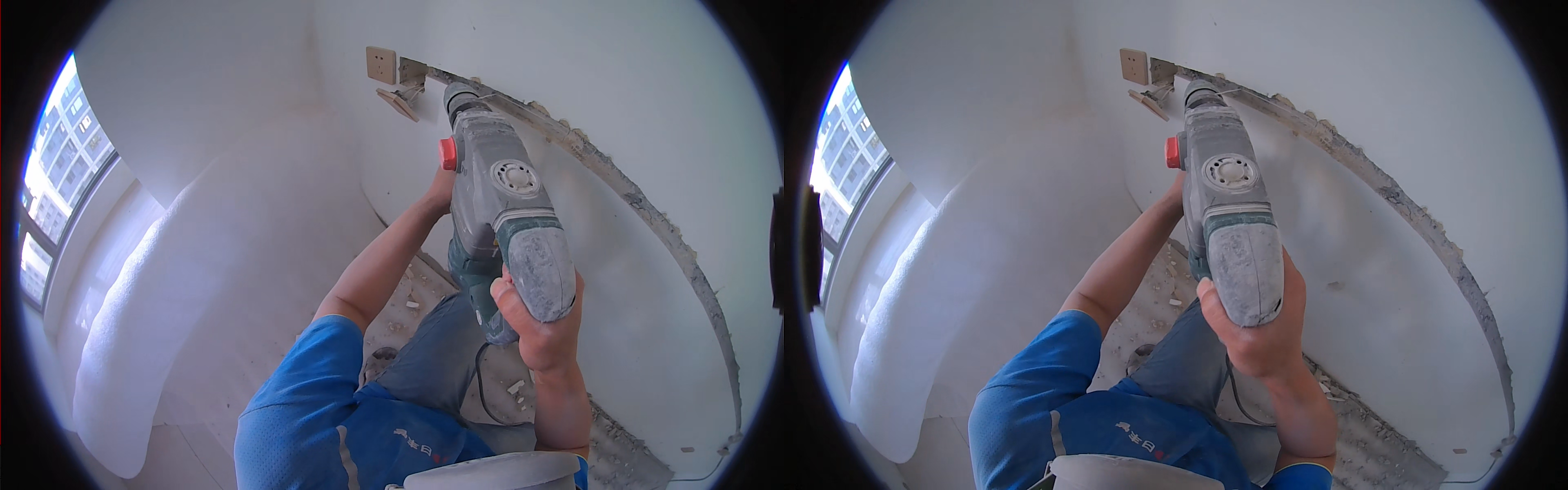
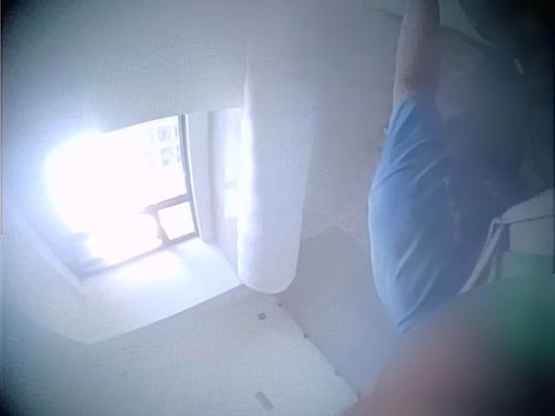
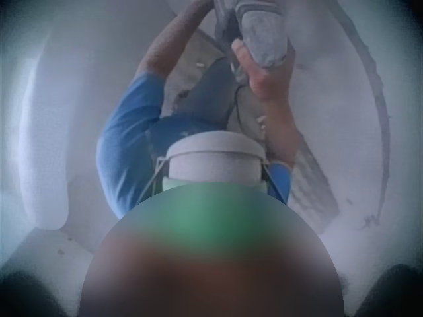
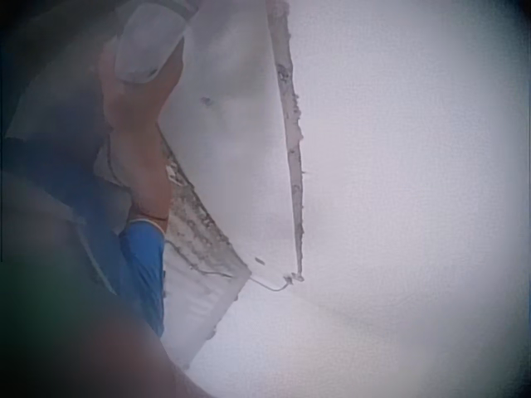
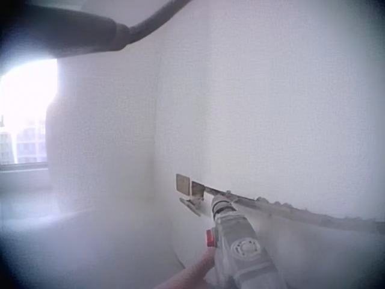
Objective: Drilling a channel into a wall using a hammer drill.
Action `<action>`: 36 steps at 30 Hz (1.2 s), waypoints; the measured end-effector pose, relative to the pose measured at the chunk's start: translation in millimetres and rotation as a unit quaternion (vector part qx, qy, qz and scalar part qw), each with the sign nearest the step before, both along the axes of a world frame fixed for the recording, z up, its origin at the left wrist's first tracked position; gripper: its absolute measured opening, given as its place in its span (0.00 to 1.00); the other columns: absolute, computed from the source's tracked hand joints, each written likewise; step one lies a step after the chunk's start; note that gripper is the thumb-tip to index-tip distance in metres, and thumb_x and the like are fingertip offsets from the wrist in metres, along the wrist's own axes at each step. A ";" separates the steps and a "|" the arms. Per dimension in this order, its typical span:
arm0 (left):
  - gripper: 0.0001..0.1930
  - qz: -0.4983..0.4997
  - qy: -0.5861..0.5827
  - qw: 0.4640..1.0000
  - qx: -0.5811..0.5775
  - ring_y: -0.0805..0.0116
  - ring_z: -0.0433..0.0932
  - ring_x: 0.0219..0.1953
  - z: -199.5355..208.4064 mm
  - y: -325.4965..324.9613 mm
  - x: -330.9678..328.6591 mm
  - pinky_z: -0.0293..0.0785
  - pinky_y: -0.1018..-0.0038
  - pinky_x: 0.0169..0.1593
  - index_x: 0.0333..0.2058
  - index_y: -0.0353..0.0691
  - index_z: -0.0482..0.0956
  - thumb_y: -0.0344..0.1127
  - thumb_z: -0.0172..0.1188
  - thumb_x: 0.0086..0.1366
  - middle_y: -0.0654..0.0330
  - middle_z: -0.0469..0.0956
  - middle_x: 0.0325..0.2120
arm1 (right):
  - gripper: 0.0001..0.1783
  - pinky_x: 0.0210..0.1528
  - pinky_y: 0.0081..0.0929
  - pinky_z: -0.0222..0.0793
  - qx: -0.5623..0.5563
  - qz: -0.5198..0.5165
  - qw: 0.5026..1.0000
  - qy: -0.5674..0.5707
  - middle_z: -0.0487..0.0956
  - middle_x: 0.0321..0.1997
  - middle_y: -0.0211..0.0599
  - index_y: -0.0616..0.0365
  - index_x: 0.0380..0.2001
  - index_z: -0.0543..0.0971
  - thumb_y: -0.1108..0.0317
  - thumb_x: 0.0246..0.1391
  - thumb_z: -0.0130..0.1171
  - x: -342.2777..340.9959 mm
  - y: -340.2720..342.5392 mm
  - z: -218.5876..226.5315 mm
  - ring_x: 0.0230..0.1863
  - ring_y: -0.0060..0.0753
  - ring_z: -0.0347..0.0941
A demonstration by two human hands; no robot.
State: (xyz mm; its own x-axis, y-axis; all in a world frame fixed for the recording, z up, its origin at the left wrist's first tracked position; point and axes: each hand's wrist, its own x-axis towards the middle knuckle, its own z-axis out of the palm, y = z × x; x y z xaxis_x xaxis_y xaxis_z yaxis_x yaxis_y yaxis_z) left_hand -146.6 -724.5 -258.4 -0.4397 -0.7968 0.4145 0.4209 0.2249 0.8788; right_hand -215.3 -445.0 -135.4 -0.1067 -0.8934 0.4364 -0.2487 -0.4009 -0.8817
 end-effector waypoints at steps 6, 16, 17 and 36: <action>0.26 0.072 -0.026 0.997 -0.009 0.62 0.77 0.49 -5.6 -4.1 0.8 0.69 0.67 0.54 0.50 0.35 0.74 0.40 0.68 0.53 0.53 0.79 0.45 | 0.06 0.32 0.23 0.67 -0.011 -0.016 0.996 -0.088 0.76 0.25 0.27 0.62 0.28 0.77 0.76 0.44 0.63 -6.1 -2.1 2.1 0.27 0.19 0.70; 0.21 0.160 -0.100 0.976 -0.110 0.53 0.81 0.42 1.9 -9.5 -3.5 0.72 0.66 0.47 0.40 0.33 0.78 0.44 0.65 0.53 0.47 0.82 0.35 | 0.14 0.42 0.24 0.66 0.013 0.026 0.995 -0.090 0.74 0.34 0.34 0.64 0.37 0.76 0.76 0.43 0.58 -24.8 -9.2 -1.8 0.36 0.27 0.70; 0.21 0.154 -0.101 0.977 -0.108 0.53 0.81 0.42 11.7 2.2 -4.5 0.72 0.66 0.47 0.40 0.33 0.78 0.44 0.65 0.53 0.47 0.82 0.35 | 0.15 0.41 0.24 0.66 0.017 0.014 0.992 -0.123 0.74 0.34 0.35 0.64 0.38 0.75 0.76 0.43 0.58 -31.7 -7.6 -0.2 0.36 0.27 0.70; 0.27 -0.073 -0.014 0.997 -0.021 0.67 0.72 0.54 6.1 31.1 15.2 0.67 0.67 0.58 0.56 0.36 0.68 0.37 0.65 0.59 0.56 0.73 0.51 | 0.35 0.46 0.33 0.75 -0.068 0.033 0.991 0.114 0.77 0.42 0.41 0.58 0.53 0.66 0.66 0.44 0.72 28.3 17.6 1.2 0.41 0.39 0.79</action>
State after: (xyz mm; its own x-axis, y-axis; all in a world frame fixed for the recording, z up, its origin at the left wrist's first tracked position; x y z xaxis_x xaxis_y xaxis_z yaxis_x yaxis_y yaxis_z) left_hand -131.5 -693.4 -252.3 -0.5615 -0.7059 0.4318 0.4267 0.2000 0.8820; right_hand -187.1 -427.4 -134.2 0.0661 -0.8270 0.5583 -0.4044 -0.5337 -0.7427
